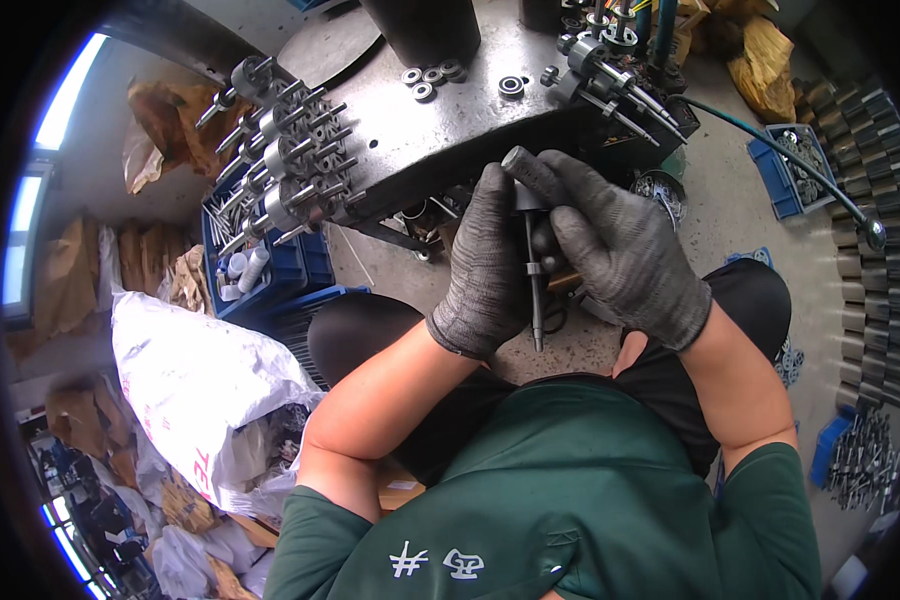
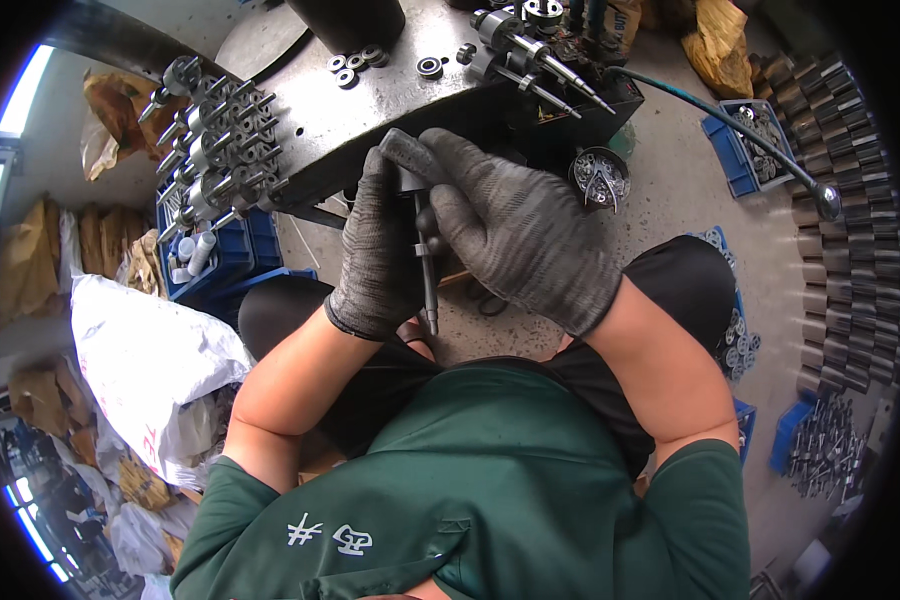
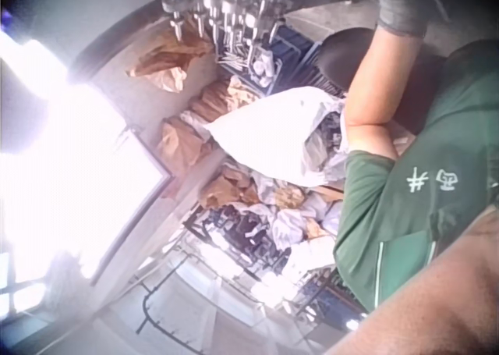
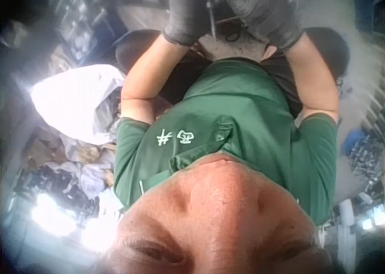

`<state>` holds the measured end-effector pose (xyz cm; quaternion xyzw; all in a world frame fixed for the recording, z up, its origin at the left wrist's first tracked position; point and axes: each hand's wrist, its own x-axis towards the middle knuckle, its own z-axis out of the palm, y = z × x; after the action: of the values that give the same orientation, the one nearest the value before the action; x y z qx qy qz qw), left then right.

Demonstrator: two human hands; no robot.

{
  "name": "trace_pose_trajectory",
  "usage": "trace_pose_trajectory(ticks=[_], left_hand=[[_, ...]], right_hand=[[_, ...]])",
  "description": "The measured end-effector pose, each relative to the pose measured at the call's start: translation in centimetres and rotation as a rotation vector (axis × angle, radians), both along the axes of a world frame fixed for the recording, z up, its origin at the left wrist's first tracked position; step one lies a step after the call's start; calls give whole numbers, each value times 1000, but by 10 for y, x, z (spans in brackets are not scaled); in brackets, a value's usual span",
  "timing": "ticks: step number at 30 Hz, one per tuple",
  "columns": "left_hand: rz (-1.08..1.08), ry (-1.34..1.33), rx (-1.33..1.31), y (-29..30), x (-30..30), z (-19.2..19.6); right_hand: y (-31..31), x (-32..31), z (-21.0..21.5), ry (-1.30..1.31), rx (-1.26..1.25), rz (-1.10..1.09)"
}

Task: Assembling metal components using a manual press machine.

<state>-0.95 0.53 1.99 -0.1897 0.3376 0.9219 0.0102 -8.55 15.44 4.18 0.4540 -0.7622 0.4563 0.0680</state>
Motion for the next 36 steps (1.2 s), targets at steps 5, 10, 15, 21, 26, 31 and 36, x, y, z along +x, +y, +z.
trace_pose_trajectory(ticks=[5,10,15,21,26,31,36], left_hand=[[97,-176,-117,4,-3,3],[43,134,-23,-3,-1,3],[-83,236,211,-7,-2,2],[-131,239,177,1,7,10],[-152,195,136,-2,8,3],[-89,108,-113,5,12,10],[-130,110,-143,1,15,10]], right_hand=[[-3,-1,-5,-223,163,40],[3,-10,-3,-1372,-452,372],[4,-24,3,-1350,-693,256],[1,-10,18,-1008,-313,12],[-3,-8,14,-890,-311,47],[-6,-9,12,-666,-112,-13],[-4,-12,16,-869,-158,80]])
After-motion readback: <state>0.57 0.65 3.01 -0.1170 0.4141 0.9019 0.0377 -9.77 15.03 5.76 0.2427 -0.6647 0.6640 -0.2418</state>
